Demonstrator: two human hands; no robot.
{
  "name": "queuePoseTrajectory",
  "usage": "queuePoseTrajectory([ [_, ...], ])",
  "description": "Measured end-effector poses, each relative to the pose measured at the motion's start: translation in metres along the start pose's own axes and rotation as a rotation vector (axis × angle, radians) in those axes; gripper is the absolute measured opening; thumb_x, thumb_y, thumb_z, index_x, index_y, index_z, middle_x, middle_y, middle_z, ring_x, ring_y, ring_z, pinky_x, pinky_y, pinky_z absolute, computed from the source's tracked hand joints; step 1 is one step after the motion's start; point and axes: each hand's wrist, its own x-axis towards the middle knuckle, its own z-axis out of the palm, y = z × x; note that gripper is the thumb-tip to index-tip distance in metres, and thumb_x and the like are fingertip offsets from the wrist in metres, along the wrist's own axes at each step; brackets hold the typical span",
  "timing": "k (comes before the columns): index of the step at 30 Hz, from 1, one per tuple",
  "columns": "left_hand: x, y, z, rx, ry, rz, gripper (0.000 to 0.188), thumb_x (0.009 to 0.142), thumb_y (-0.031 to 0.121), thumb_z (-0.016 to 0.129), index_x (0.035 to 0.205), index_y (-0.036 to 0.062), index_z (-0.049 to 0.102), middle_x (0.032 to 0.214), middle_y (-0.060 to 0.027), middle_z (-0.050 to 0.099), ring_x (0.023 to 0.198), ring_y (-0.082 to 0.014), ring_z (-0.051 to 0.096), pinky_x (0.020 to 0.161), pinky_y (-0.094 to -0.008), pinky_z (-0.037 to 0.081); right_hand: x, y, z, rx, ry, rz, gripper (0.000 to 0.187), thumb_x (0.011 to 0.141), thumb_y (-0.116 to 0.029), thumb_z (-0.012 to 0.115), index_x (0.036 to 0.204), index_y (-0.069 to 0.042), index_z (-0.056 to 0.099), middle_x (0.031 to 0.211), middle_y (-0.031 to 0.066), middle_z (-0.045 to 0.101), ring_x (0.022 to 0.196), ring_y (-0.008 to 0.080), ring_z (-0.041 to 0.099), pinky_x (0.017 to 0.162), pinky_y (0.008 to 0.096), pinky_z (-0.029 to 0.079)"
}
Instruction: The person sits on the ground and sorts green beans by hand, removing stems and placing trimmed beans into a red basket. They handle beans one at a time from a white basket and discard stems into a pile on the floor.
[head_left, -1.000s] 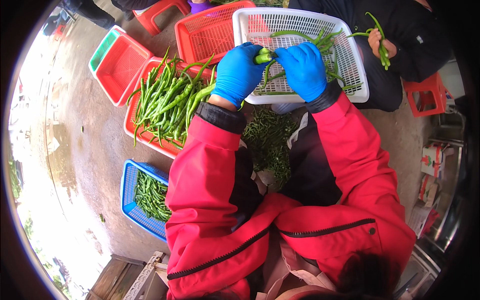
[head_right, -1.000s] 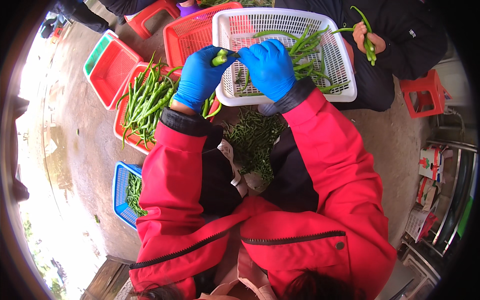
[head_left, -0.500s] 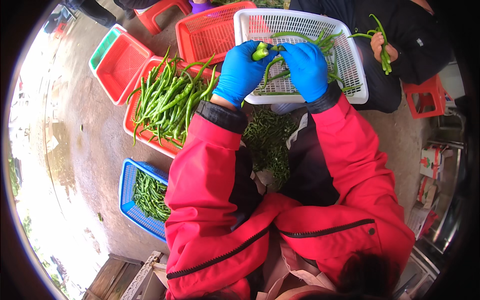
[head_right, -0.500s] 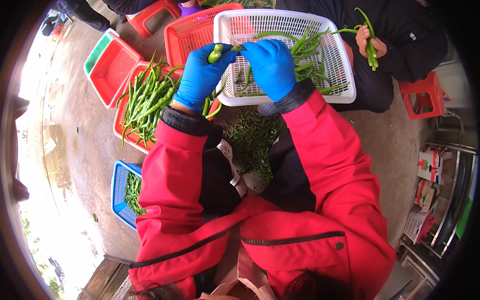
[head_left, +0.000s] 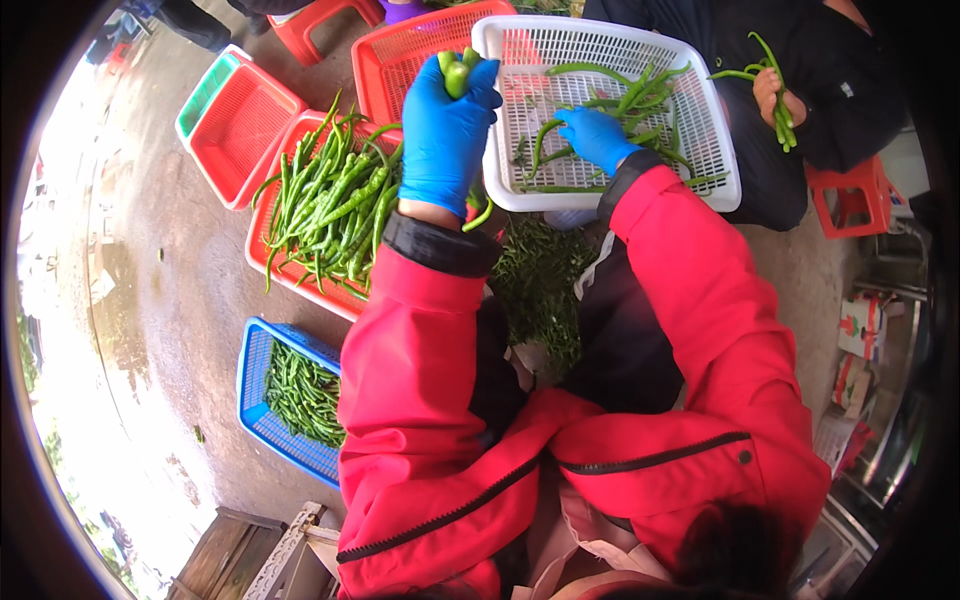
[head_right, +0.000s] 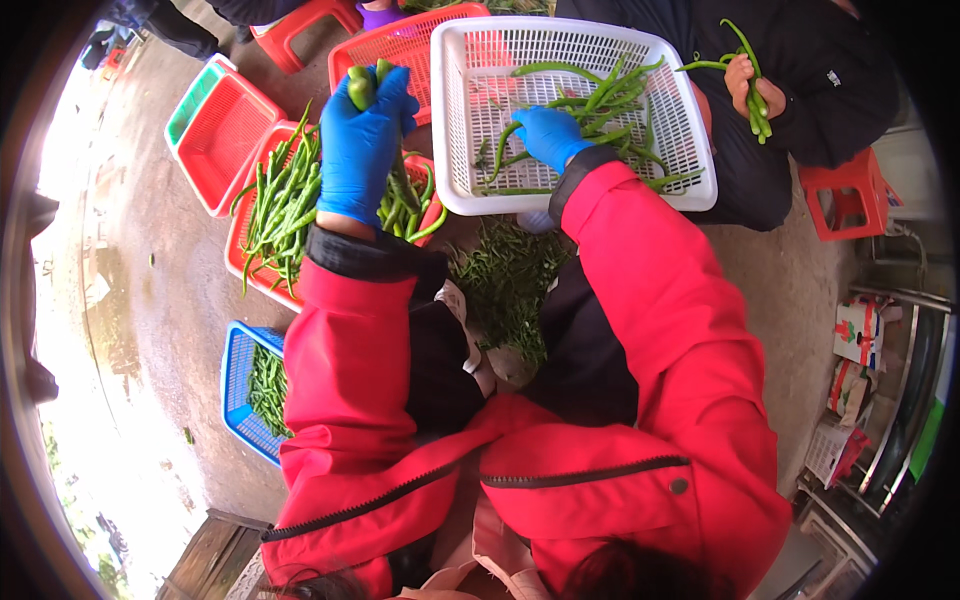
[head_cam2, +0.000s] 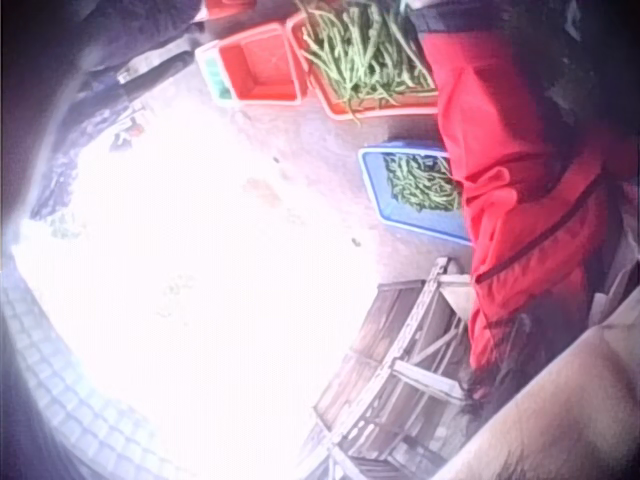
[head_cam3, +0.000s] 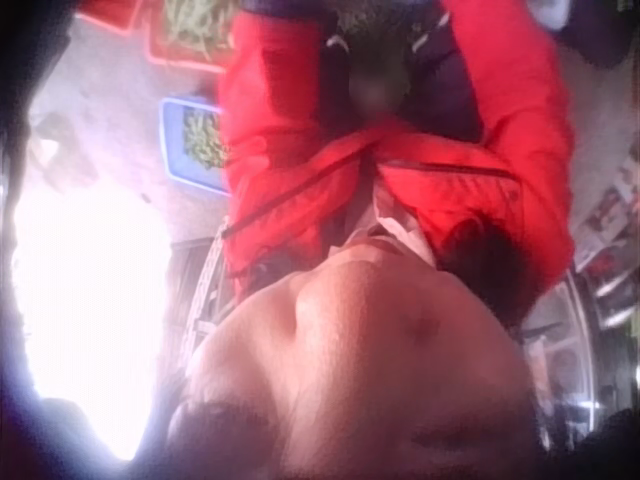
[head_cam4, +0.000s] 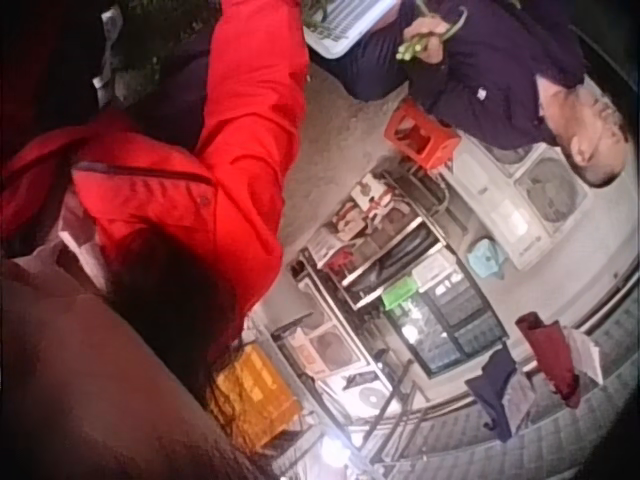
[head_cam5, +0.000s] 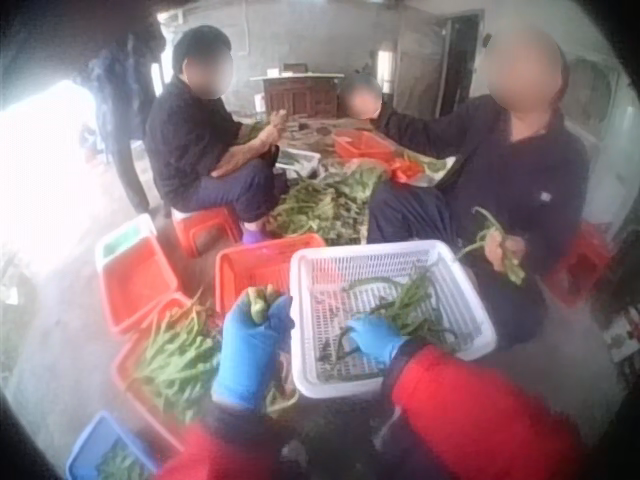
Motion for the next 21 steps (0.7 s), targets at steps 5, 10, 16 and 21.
queuePoseTrajectory([
  [5, 0.003, -0.007, 0.001, 0.201, 0.031, 0.007, 0.017, 0.074, 0.007, 0.07, 0.087, 0.0007, 0.06, 0.079, -0.0014, 0.06, 0.069, -0.0071, 0.053, 0.064, -0.0232, 0.046, 0.032, 0.022, 0.038, -0.129, -0.213, 0.088, 0.054, 0.082, -0.006, 0.045, 0.135, -0.017, 0.039, 0.098, 0.0217, 0.061, 0.087, 0.0384, 0.059, 0.074, 0.0459, 0.048],
  [10, 0.004, -0.01, 0.003, 0.15, 0.016, -0.029, 0.011, 0.076, 0.008, 0.068, 0.082, 0.0006, 0.062, 0.073, -0.0009, 0.061, 0.067, -0.0068, 0.054, 0.063, -0.0237, 0.046, 0.038, 0.027, 0.059, -0.159, -0.252, 0.119, 0.048, 0.079, -0.003, 0.044, 0.126, -0.015, 0.051, 0.103, 0.0215, 0.061, 0.092, 0.0397, 0.059, 0.08, 0.0443, 0.048],
  [16, 0.006, -0.009, 0.003, 0.137, 0.007, -0.09, 0.015, 0.08, 0.011, 0.065, 0.09, 0.0005, 0.065, 0.077, -0.0045, 0.065, 0.064, -0.0109, 0.059, 0.06, -0.0236, 0.048, 0.031, 0.012, 0.025, 0.608, 0.311, 0.274, 0.025, 0.086, -0.018, 0.057, 0.106, -0.006, 0.064, 0.094, 0.0135, 0.066, 0.086, 0.0206, 0.064, 0.077, 0.0334, 0.049],
  [21, 0.006, -0.008, -0.003, -0.003, -0.064, -0.163, 0.018, 0.082, 0.011, 0.063, 0.093, -0.0031, 0.063, 0.081, -0.0088, 0.066, 0.069, -0.0148, 0.062, 0.064, -0.0256, 0.051, -0.035, -0.059, -0.043, 1.014, 0.579, 0.029, 0.012, 0.082, -0.006, 0.063, 0.093, -0.003, 0.062, 0.089, 0.0038, 0.062, 0.079, 0.0136, 0.059, 0.068, 0.0266, 0.047],
])
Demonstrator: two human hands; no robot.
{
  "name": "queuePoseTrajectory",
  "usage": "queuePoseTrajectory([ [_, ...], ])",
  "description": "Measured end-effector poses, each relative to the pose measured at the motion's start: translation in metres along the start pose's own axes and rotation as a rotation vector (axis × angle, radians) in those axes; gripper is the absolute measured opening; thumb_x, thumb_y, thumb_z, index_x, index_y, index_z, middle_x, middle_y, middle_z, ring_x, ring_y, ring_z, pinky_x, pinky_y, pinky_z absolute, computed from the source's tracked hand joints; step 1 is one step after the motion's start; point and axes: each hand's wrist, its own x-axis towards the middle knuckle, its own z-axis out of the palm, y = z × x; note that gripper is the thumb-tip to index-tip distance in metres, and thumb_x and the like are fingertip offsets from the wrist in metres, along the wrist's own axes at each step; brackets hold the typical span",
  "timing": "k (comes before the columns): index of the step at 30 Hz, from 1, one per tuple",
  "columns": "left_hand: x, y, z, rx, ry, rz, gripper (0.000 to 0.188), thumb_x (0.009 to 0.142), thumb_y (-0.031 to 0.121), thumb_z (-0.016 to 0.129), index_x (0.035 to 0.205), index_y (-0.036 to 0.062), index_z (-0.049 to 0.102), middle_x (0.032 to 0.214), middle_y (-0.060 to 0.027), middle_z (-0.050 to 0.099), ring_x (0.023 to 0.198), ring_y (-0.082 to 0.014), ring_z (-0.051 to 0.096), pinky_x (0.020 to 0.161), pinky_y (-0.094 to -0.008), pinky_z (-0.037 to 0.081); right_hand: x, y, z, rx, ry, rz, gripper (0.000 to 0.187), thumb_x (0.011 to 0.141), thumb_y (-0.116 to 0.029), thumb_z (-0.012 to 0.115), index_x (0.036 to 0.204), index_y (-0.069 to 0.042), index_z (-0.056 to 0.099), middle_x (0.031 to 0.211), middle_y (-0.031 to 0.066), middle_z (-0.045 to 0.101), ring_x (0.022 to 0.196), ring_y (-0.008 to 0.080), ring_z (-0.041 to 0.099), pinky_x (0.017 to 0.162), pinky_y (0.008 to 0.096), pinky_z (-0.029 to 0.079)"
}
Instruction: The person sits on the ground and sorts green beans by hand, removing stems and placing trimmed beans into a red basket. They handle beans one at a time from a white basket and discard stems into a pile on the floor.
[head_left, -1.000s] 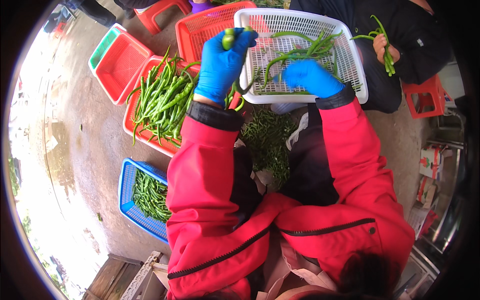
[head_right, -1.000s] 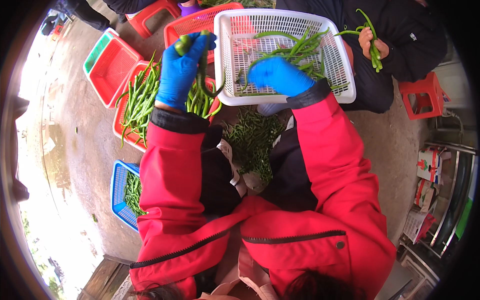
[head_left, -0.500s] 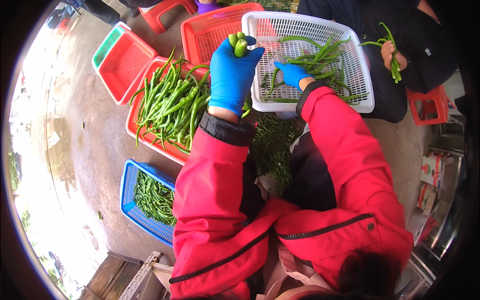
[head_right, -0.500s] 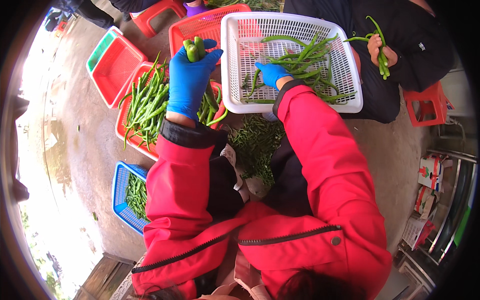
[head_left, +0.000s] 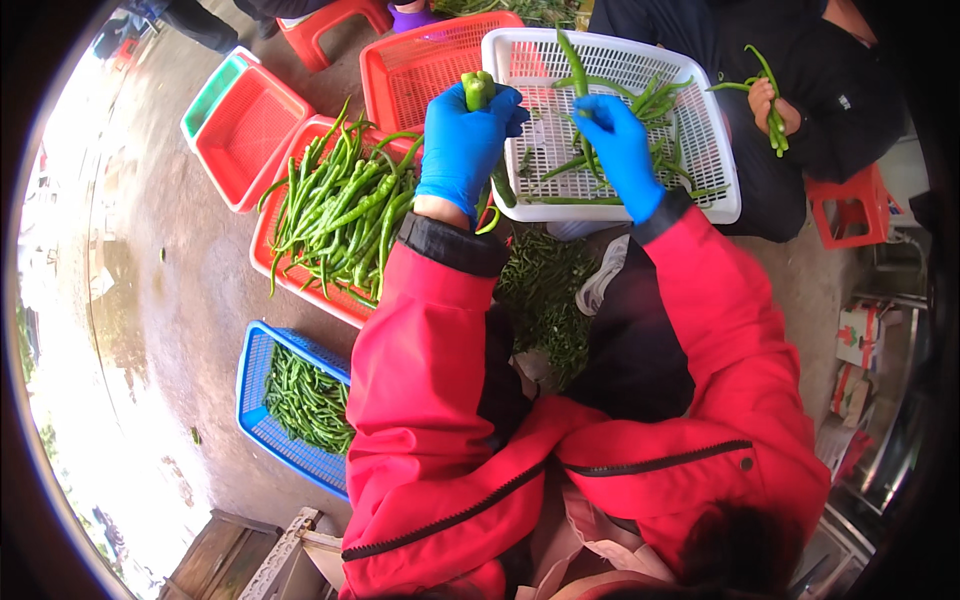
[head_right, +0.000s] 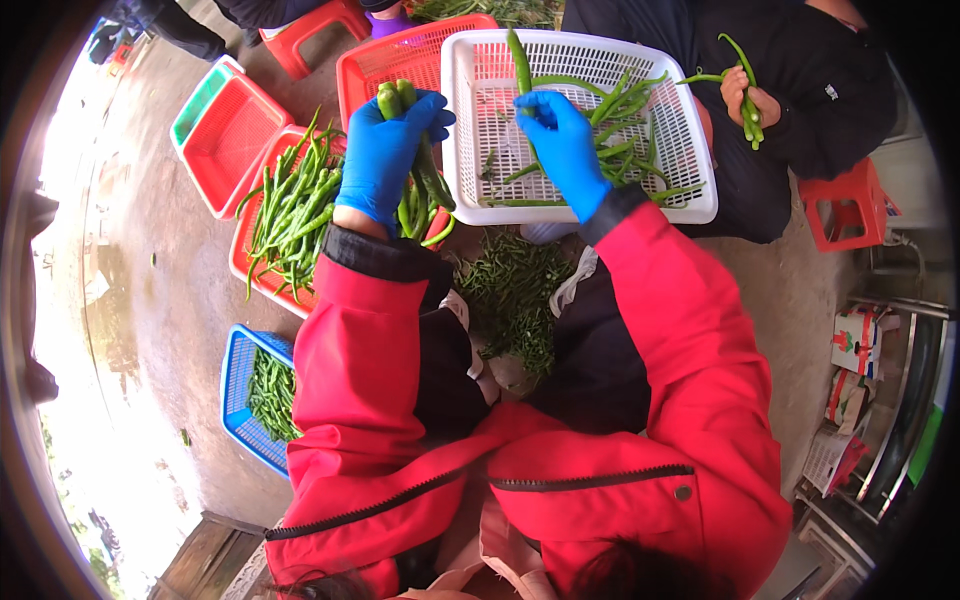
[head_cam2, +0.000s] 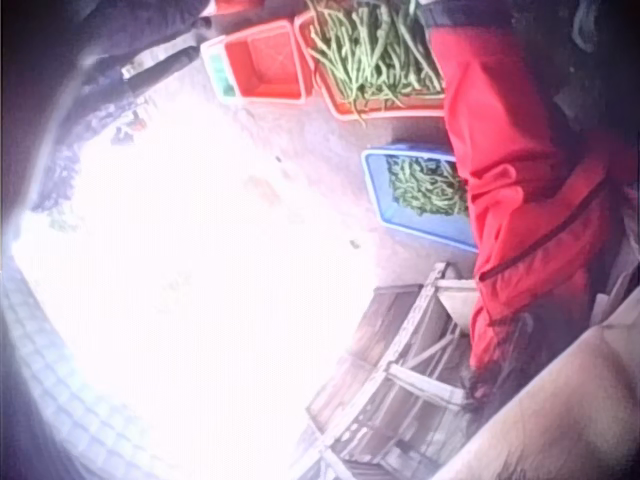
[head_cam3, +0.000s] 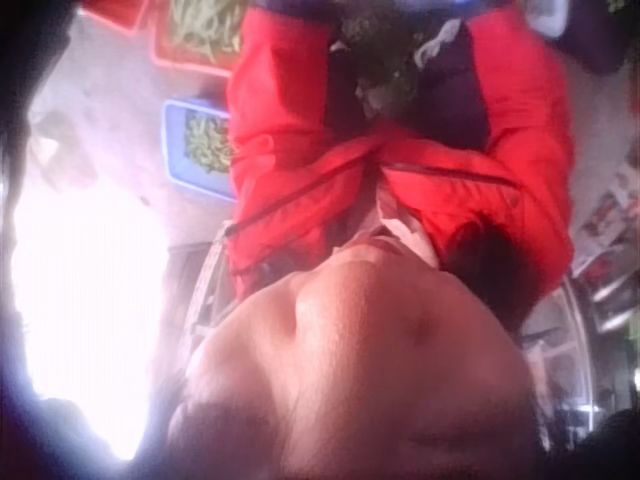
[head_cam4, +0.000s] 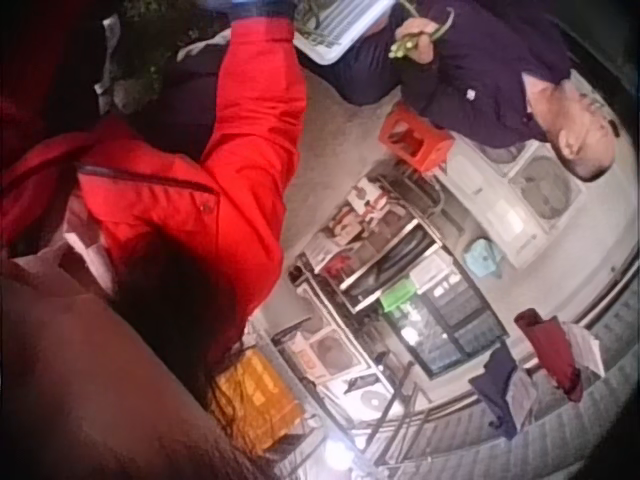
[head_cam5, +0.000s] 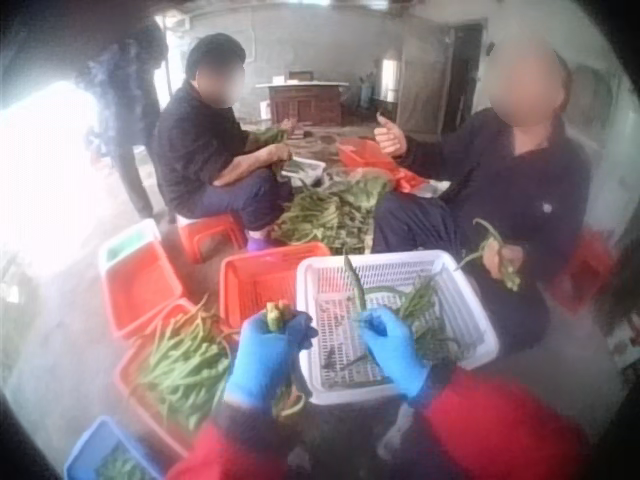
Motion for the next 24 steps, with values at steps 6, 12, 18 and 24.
queuePoseTrajectory([
  [6, 0.001, -0.002, -0.003, -0.093, -0.085, -0.028, 0.021, 0.083, 0.013, 0.063, 0.099, -0.0018, 0.063, 0.088, -0.0073, 0.066, 0.078, -0.0142, 0.063, 0.07, -0.0263, 0.05, -0.078, -0.077, 0.013, -0.37, -0.149, -0.432, 0.015, 0.076, -0.003, 0.066, 0.089, -0.008, 0.063, 0.084, 0.0053, 0.056, 0.074, 0.0218, 0.057, 0.064, 0.0307, 0.046],
  [12, 0.002, -0.007, -0.008, -0.242, -0.192, -0.066, 0.021, 0.085, 0.015, 0.062, 0.099, 0.0008, 0.064, 0.09, -0.0064, 0.067, 0.077, -0.0125, 0.063, 0.068, -0.0253, 0.049, -0.09, -0.069, 0.031, -0.43, -0.269, -0.531, 0.016, 0.071, -0.006, 0.066, 0.086, -0.011, 0.064, 0.085, 0.0066, 0.054, 0.08, 0.0263, 0.055, 0.066, 0.0357, 0.046],
  [18, 0.001, -0.005, -0.003, -0.21, -0.196, -0.064, 0.021, 0.081, 0.016, 0.067, 0.093, -0.0006, 0.065, 0.081, -0.0047, 0.065, 0.068, -0.0109, 0.059, 0.062, -0.023, 0.047, -0.081, -0.059, 0.031, -0.502, -0.31, -0.451, 0.01, 0.075, -0.01, 0.065, 0.085, -0.009, 0.063, 0.085, 0.009, 0.055, 0.079, 0.0288, 0.056, 0.065, 0.0372, 0.046],
  [24, -0.003, -0.009, 0.001, 0.19, -0.177, -0.043, 0.023, 0.078, 0.013, 0.069, 0.095, -0.0012, 0.065, 0.085, -0.0045, 0.066, 0.07, -0.0106, 0.06, 0.061, -0.0234, 0.048, -0.068, -0.07, 0.019, -0.609, -0.445, -0.559, 0.015, 0.074, -0.008, 0.065, 0.09, -0.01, 0.065, 0.08, 0.0096, 0.058, 0.072, 0.0251, 0.059, 0.06, 0.0352, 0.047],
])
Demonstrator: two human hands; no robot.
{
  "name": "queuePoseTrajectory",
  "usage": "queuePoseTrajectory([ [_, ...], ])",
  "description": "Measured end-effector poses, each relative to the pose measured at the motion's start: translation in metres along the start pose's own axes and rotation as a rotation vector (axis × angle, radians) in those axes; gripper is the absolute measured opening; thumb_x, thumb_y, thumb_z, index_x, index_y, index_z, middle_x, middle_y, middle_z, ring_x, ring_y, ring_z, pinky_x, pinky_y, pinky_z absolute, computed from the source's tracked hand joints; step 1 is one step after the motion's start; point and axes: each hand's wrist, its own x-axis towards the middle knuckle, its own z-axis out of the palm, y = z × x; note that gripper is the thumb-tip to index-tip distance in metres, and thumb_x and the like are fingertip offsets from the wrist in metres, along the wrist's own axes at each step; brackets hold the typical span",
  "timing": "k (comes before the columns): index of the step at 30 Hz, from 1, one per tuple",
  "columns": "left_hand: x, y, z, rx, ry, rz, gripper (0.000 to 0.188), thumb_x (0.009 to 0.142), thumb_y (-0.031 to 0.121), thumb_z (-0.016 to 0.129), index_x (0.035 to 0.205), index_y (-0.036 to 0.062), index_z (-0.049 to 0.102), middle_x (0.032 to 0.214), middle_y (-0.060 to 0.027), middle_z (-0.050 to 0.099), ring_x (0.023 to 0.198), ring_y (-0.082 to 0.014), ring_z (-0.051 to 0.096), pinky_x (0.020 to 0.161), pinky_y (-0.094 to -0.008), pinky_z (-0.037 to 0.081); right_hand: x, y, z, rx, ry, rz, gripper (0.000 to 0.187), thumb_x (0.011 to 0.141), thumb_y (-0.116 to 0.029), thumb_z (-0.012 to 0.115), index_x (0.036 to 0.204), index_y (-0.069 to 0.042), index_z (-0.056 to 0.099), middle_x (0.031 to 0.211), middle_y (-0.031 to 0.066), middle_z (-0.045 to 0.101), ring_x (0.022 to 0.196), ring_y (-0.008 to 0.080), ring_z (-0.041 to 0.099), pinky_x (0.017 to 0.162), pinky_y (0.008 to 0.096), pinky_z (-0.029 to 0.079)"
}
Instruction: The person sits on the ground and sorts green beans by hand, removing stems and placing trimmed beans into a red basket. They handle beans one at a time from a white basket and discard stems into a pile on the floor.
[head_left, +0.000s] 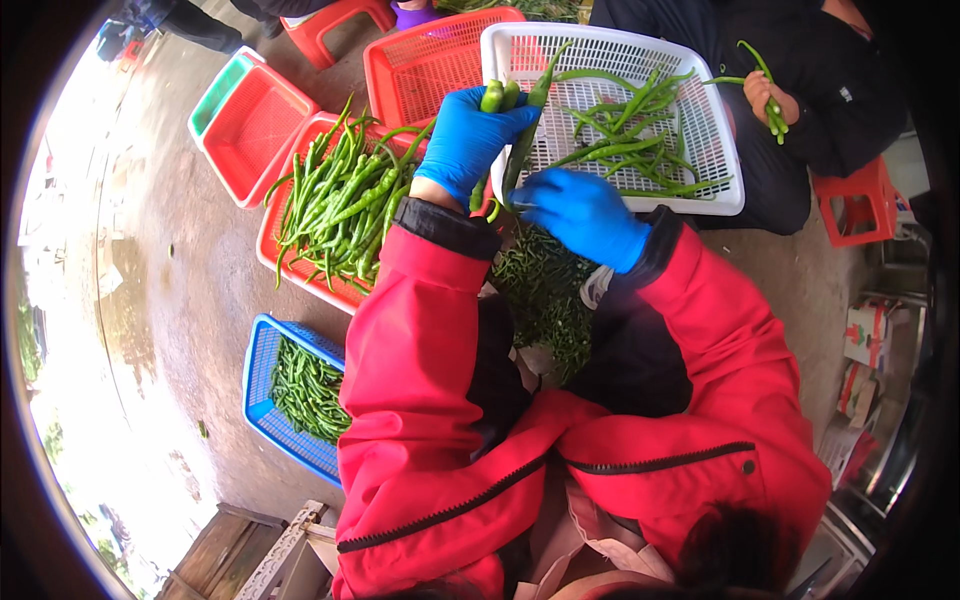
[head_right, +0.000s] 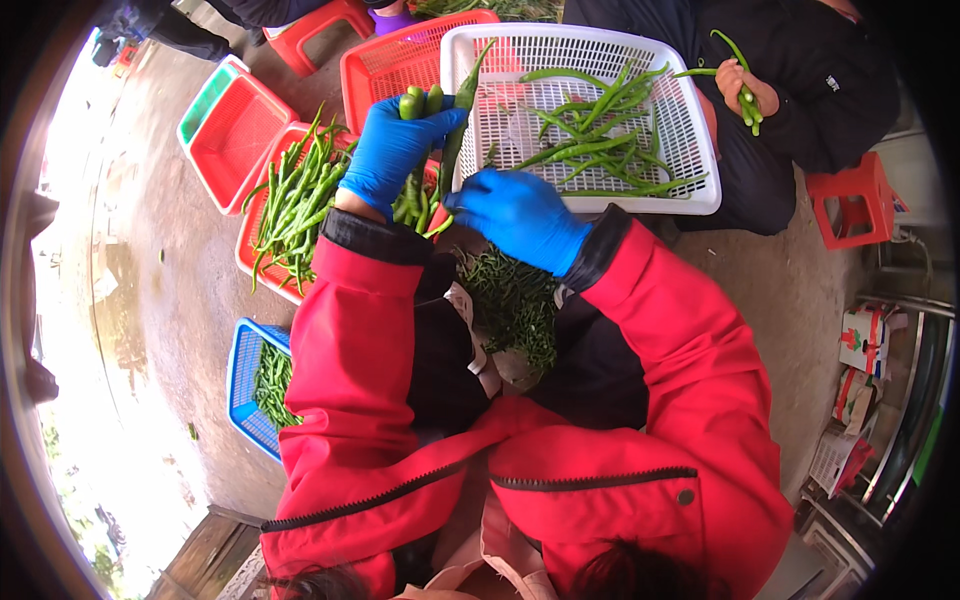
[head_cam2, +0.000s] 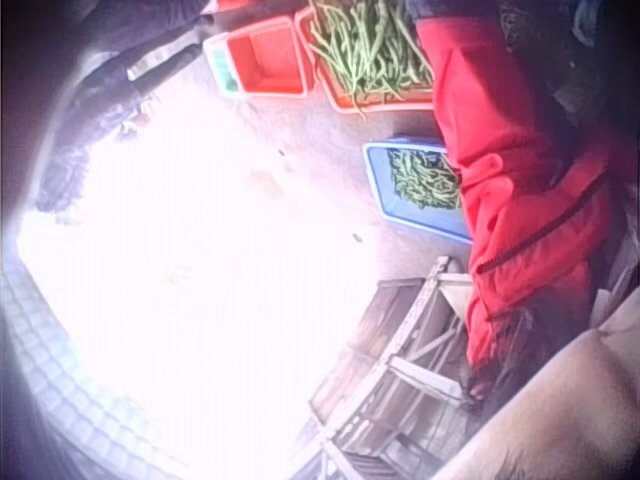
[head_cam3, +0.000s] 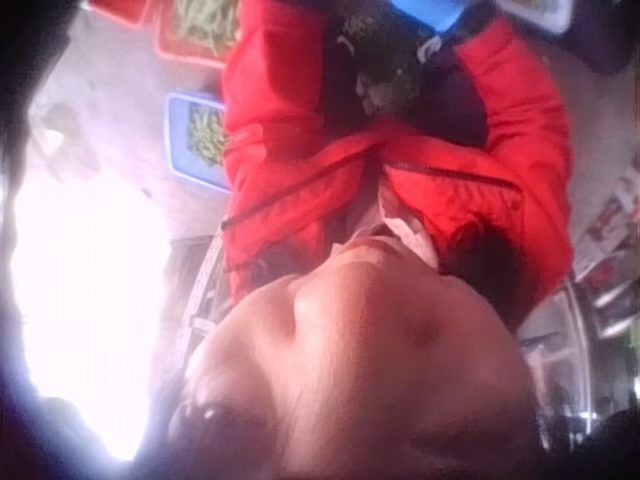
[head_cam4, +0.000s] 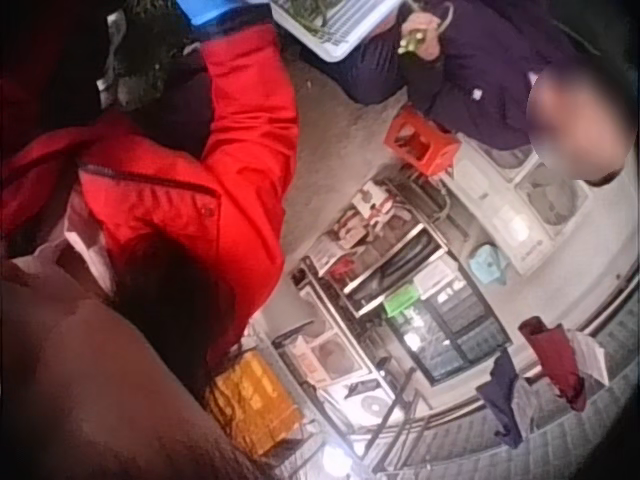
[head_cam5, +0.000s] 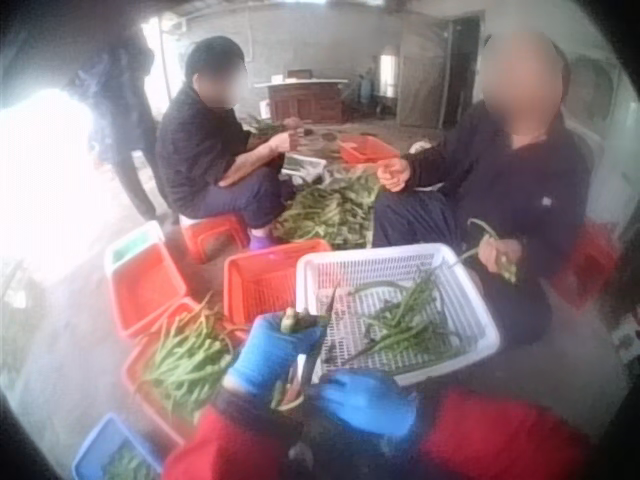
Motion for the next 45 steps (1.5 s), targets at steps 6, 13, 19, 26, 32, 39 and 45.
queuePoseTrajectory([
  [6, 0.004, -0.007, 0.0, 0.426, -0.131, 0.009, 0.026, 0.075, 0.017, 0.073, 0.091, -0.0023, 0.066, 0.076, -0.0015, 0.064, 0.07, -0.0064, 0.056, 0.063, -0.0232, 0.047, 0.025, 0.045, -0.041, -0.506, 0.356, -0.199, 0.032, 0.073, -0.013, 0.065, 0.104, -0.016, 0.064, 0.083, -0.0006, 0.058, 0.08, 0.0191, 0.057, 0.076, 0.0338, 0.047],
  [13, 0.003, -0.011, -0.003, 0.539, -0.318, 0.043, 0.026, 0.073, 0.022, 0.071, 0.085, -0.0009, 0.066, 0.069, -0.0063, 0.063, 0.065, -0.0108, 0.056, 0.062, -0.0269, 0.046, 0.017, 0.076, -0.029, -0.634, -0.054, -0.299, 0.037, 0.074, -0.013, 0.059, 0.111, -0.017, 0.059, 0.079, -0.0012, 0.051, 0.08, 0.0169, 0.052, 0.082, 0.0317, 0.044],
  [19, 0.005, -0.019, -0.005, 0.53, -0.353, 0.05, 0.022, 0.076, 0.018, 0.073, 0.086, -0.0006, 0.067, 0.07, -0.0012, 0.063, 0.066, -0.0048, 0.052, 0.062, -0.0246, 0.046, 0.013, 0.072, -0.029, -0.672, -0.11, -0.351, 0.036, 0.074, -0.012, 0.057, 0.109, -0.016, 0.058, 0.077, 0.0004, 0.048, 0.078, 0.0177, 0.05, 0.076, 0.0306, 0.044],
  [26, 0.005, -0.02, -0.009, 0.489, -0.392, 0.074, 0.022, 0.077, 0.014, 0.073, 0.09, -0.0015, 0.066, 0.077, -0.0017, 0.065, 0.071, -0.0054, 0.054, 0.067, -0.0244, 0.047, 0.015, 0.061, -0.029, -0.516, -0.101, -0.337, 0.021, 0.072, -0.011, 0.056, 0.092, -0.012, 0.057, 0.075, 0.0022, 0.049, 0.075, 0.0192, 0.051, 0.072, 0.0304, 0.044],
  [32, 0.002, -0.016, -0.004, 0.315, -0.341, 0.066, 0.021, 0.077, 0.01, 0.071, 0.092, -0.0031, 0.066, 0.081, -0.0017, 0.064, 0.074, -0.0062, 0.056, 0.069, -0.0228, 0.047, 0.014, 0.058, -0.028, -0.396, 0.043, -0.294, 0.022, 0.07, -0.008, 0.059, 0.092, -0.005, 0.058, 0.073, 0.0073, 0.049, 0.071, 0.0263, 0.051, 0.067, 0.0365, 0.043],
  [39, 0.001, -0.016, -0.001, 0.206, -0.268, 0.081, 0.02, 0.079, 0.007, 0.069, 0.095, -0.0035, 0.064, 0.082, -0.0019, 0.063, 0.077, -0.0071, 0.056, 0.07, -0.021, 0.047, 0.015, 0.049, -0.023, -0.457, 0.221, -0.23, 0.017, 0.067, -0.004, 0.055, 0.084, -0.009, 0.055, 0.071, 0.004, 0.048, 0.071, 0.0234, 0.051, 0.07, 0.036, 0.043],
  [45, -0.002, -0.013, 0.004, 0.025, -0.246, 0.06, 0.02, 0.079, 0.006, 0.068, 0.096, -0.0049, 0.063, 0.086, -0.0047, 0.064, 0.078, -0.0092, 0.058, 0.071, -0.0217, 0.048, 0.013, 0.04, -0.02, -0.417, 0.275, -0.089, 0.017, 0.067, -0.002, 0.056, 0.083, -0.008, 0.054, 0.069, 0.0066, 0.048, 0.07, 0.0259, 0.051, 0.068, 0.0376, 0.042],
])
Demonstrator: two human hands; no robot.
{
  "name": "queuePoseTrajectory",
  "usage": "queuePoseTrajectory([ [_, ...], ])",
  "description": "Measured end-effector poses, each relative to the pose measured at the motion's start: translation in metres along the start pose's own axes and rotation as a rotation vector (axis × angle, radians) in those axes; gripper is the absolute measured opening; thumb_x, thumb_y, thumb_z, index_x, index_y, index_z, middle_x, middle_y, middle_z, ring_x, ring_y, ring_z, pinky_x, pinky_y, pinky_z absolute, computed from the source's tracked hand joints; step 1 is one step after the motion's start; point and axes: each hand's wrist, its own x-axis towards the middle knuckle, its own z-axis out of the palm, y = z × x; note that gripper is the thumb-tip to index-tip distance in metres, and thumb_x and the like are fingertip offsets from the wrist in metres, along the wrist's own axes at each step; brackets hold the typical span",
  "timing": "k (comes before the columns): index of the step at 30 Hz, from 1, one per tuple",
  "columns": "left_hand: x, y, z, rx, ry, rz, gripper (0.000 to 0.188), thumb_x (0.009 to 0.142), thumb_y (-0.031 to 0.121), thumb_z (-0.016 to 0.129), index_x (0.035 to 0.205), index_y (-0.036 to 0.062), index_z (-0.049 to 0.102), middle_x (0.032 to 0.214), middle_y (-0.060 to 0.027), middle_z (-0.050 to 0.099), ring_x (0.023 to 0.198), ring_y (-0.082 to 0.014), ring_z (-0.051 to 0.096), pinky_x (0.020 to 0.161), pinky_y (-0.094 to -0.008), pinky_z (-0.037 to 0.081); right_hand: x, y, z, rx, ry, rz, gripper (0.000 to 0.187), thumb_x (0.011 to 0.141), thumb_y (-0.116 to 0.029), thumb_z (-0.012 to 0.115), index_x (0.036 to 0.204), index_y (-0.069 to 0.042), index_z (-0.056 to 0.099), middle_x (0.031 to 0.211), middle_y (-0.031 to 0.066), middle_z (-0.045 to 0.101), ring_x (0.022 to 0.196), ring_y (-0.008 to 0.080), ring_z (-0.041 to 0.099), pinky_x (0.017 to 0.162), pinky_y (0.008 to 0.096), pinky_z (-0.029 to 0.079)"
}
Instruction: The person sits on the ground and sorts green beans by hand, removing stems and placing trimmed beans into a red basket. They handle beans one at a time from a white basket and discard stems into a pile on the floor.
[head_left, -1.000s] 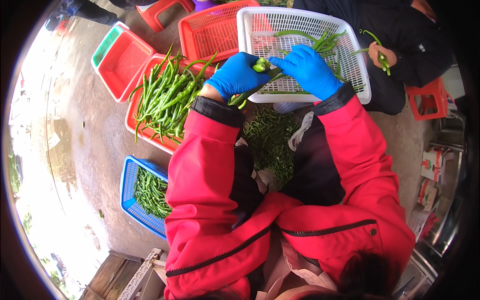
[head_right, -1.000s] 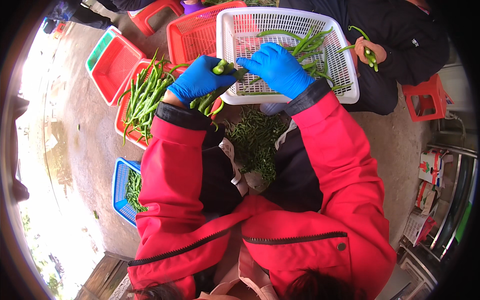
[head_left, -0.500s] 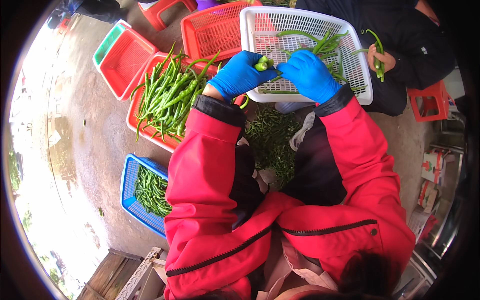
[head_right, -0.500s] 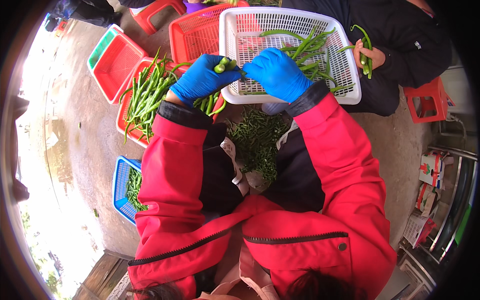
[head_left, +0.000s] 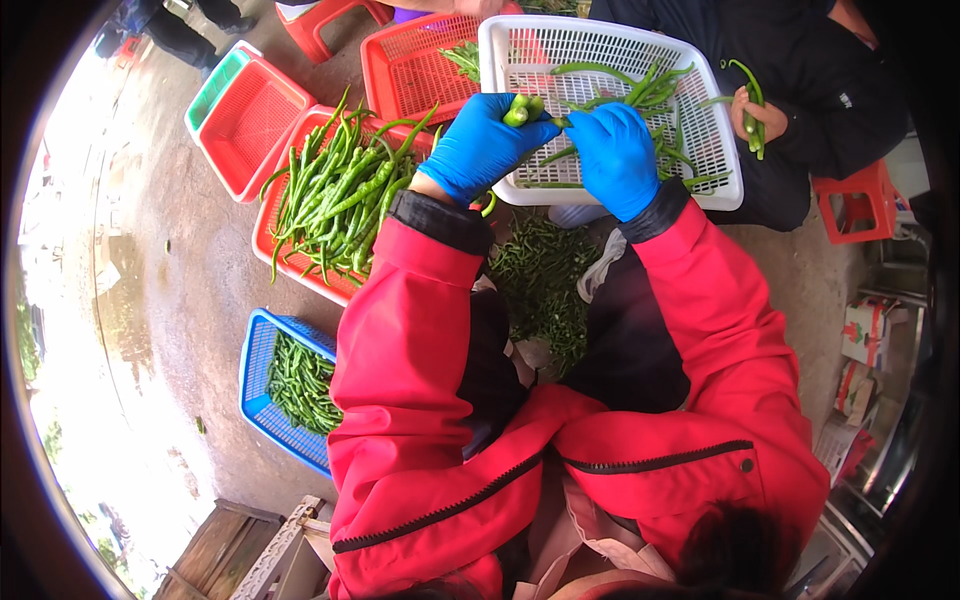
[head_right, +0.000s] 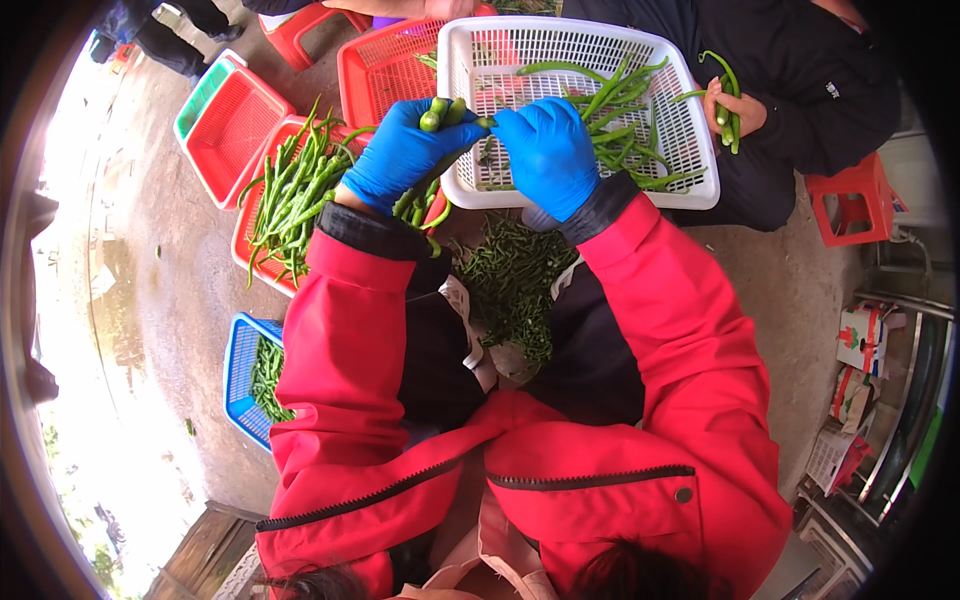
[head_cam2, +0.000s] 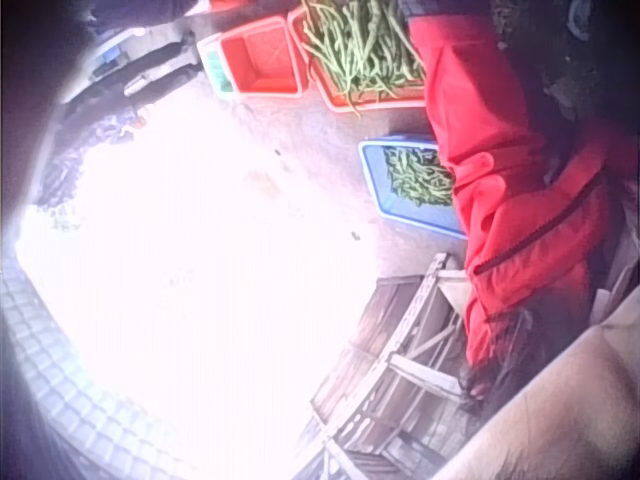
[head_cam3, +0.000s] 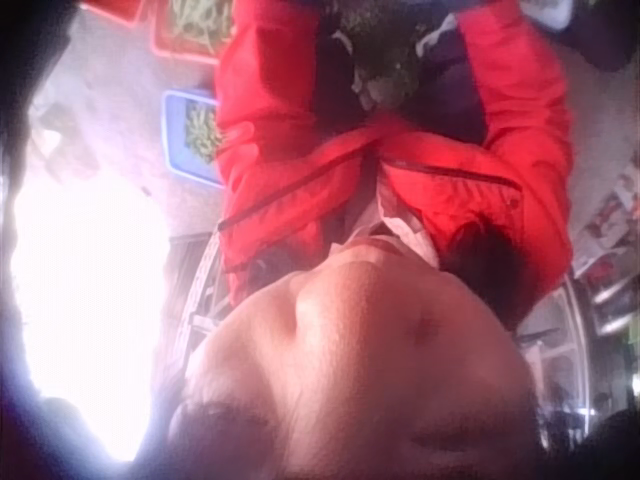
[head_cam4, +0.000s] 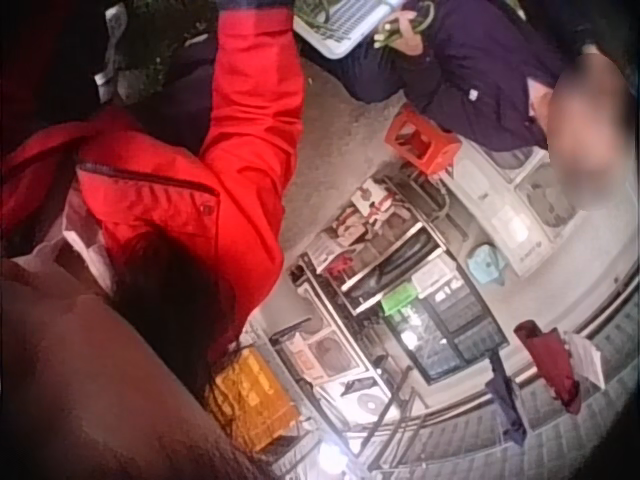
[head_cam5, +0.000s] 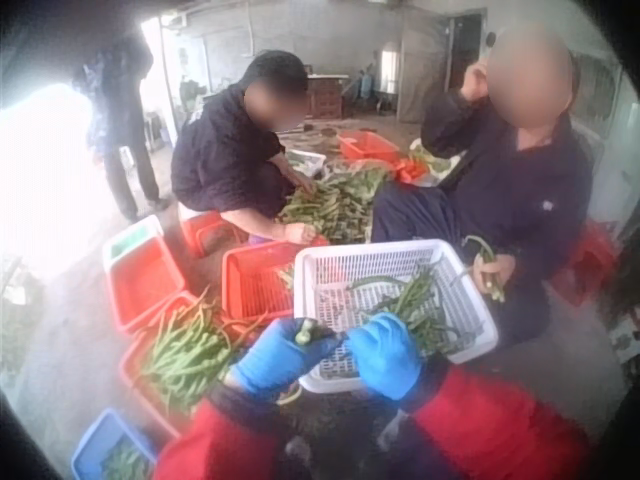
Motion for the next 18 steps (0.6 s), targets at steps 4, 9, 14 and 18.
queuePoseTrajectory([
  [4, -0.002, 0.005, 0.004, -0.061, 0.036, -0.01, 0.021, 0.08, 0.006, 0.067, 0.097, -0.0057, 0.062, 0.089, -0.0061, 0.064, 0.08, -0.0105, 0.059, 0.073, -0.0217, 0.049, -0.001, -0.002, 0.0, 0.039, 0.048, 0.056, 0.015, 0.073, -0.002, 0.057, 0.087, -0.006, 0.057, 0.073, 0.0085, 0.053, 0.07, 0.0273, 0.052, 0.065, 0.0364, 0.042],
  [9, -0.012, 0.025, -0.005, -0.1, 0.083, 0.099, 0.021, 0.081, 0.011, 0.068, 0.095, -0.0032, 0.064, 0.085, -0.0029, 0.064, 0.078, -0.0086, 0.058, 0.071, -0.0229, 0.048, -0.008, 0.001, -0.006, 0.835, -0.218, 0.693, 0.013, 0.084, -0.009, 0.053, 0.09, -0.001, 0.062, 0.071, 0.0053, 0.054, 0.062, 0.0152, 0.049, 0.057, 0.0286, 0.04],
  [14, -0.055, 0.064, -0.034, -0.1, 0.268, 0.197, 0.019, 0.087, 0.015, 0.061, 0.098, -0.001, 0.061, 0.081, -0.006, 0.065, 0.07, -0.0127, 0.061, 0.064, -0.0241, 0.048, -0.037, -0.003, 0.006, 0.673, -0.949, 0.357, 0.022, 0.079, -0.02, 0.061, 0.095, -0.004, 0.064, 0.073, 0.011, 0.058, 0.066, 0.0243, 0.057, 0.062, 0.0362, 0.045],
  [18, -0.127, 0.091, -0.076, 0.034, 0.739, 0.351, 0.016, 0.089, 0.01, 0.056, 0.099, -0.0005, 0.06, 0.08, -0.0084, 0.064, 0.073, -0.0134, 0.062, 0.066, -0.0248, 0.049, -0.051, -0.005, 0.024, 0.415, -0.92, 0.16, 0.031, 0.076, -0.027, 0.065, 0.1, -0.007, 0.06, 0.082, 0.0155, 0.058, 0.076, 0.0349, 0.058, 0.068, 0.0436, 0.046],
])
